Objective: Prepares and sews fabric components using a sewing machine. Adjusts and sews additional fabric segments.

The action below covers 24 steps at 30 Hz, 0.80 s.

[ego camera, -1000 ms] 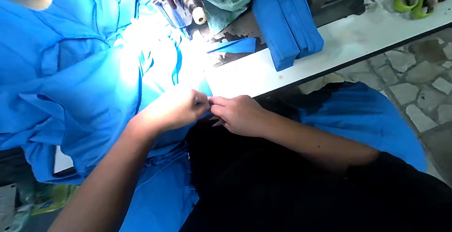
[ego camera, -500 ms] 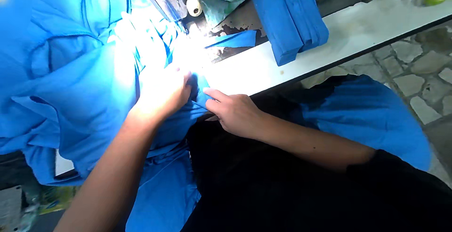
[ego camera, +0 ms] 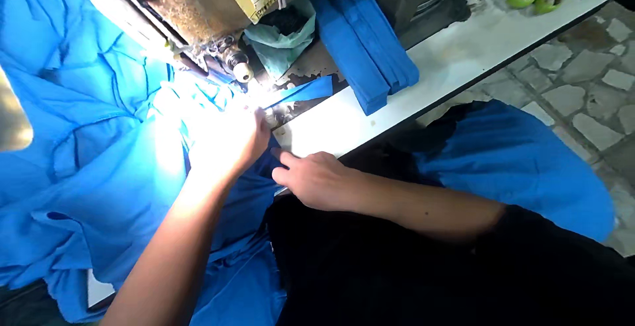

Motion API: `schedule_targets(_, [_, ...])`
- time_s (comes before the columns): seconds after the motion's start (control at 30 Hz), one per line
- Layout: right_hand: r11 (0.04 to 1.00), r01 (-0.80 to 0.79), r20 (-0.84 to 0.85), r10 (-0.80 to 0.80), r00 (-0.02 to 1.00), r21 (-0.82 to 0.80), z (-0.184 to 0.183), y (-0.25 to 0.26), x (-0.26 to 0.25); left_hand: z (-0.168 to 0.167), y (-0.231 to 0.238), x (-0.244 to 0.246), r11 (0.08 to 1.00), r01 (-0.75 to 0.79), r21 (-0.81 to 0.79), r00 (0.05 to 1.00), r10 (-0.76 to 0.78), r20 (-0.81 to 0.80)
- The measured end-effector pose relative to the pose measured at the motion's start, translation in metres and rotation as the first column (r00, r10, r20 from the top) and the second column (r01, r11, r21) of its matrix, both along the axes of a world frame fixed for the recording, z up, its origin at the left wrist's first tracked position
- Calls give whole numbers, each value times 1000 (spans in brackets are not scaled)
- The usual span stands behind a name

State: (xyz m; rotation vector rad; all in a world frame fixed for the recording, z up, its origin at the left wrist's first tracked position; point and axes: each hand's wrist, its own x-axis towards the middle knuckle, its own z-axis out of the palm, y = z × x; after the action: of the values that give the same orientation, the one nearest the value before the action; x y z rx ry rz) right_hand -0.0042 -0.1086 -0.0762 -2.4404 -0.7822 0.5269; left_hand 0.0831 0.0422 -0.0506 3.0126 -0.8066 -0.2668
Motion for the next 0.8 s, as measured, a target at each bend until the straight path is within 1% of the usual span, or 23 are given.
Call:
schedule_targets(0.03, [1000,1,-9,-1,1000,-6,-2,1,-1,1,-14,4,997,5,-75,1000,-6,-14])
schedule_targets(0.1, [1000,-3,-16,3,1000,-17,-5,1,0,-9,-37,16,980,63,-191,996,-51,69])
schedule_targets(0.13, [1000,-5,-19,5,1000,-16,-6,0,0,-16,-47,23,977,85,-194,992,-64,109])
schedule_targets(0.2, [1000,-4,-25,4,1000,9,-6,-2,-1,-24,-65,32,984,57,-168,995,-42,93])
schedule_targets(0.23, [999,1,-17,0,1000,39,-7,-3,-1,-29,-69,35,982,69,-176,992,-49,112])
schedule_targets(0.3, [998,-4,-21,5,1000,63,-8,-4,-1,-40,-67,34,956,169,-240,967,-114,226])
schedule_targets(0.37, [997,-17,-18,18,1000,72,-9,-3,0,-46,-58,29,907,300,-295,927,-204,316])
schedule_targets(0.43, [997,-32,-14,33,999,72,-9,-3,0,-56,-48,27,864,391,-318,903,-292,317])
schedule_targets(0.47, [997,-36,-7,37,999,73,-9,-3,0,-59,-44,27,860,404,-310,899,-312,305])
schedule_targets(0.53, [996,-33,0,33,999,82,-10,-3,0,-56,-43,26,874,365,-321,921,-289,260])
schedule_targets(0.6, [993,-4,41,0,999,116,-16,-4,-2,-47,-51,25,912,246,-327,966,-203,162])
schedule_targets(0.63, [993,4,44,-9,999,116,-16,-4,-3,-39,-58,23,941,162,-297,986,-142,88])
schedule_targets(0.7, [998,-5,5,5,1000,55,-11,-4,-2,-25,-70,23,979,26,-202,998,-37,-51])
schedule_targets(0.73, [1000,-13,-7,13,1000,25,-9,-3,-1,-20,-72,22,984,0,-180,996,-16,-86])
schedule_targets(0.77, [1000,-21,-15,21,1000,-1,-8,-3,-1,-18,-70,20,980,6,-198,996,-23,-86])
schedule_targets(0.8, [1000,-20,-13,20,1000,-5,-8,-3,-2,-17,-65,15,966,43,-254,998,-55,-37])
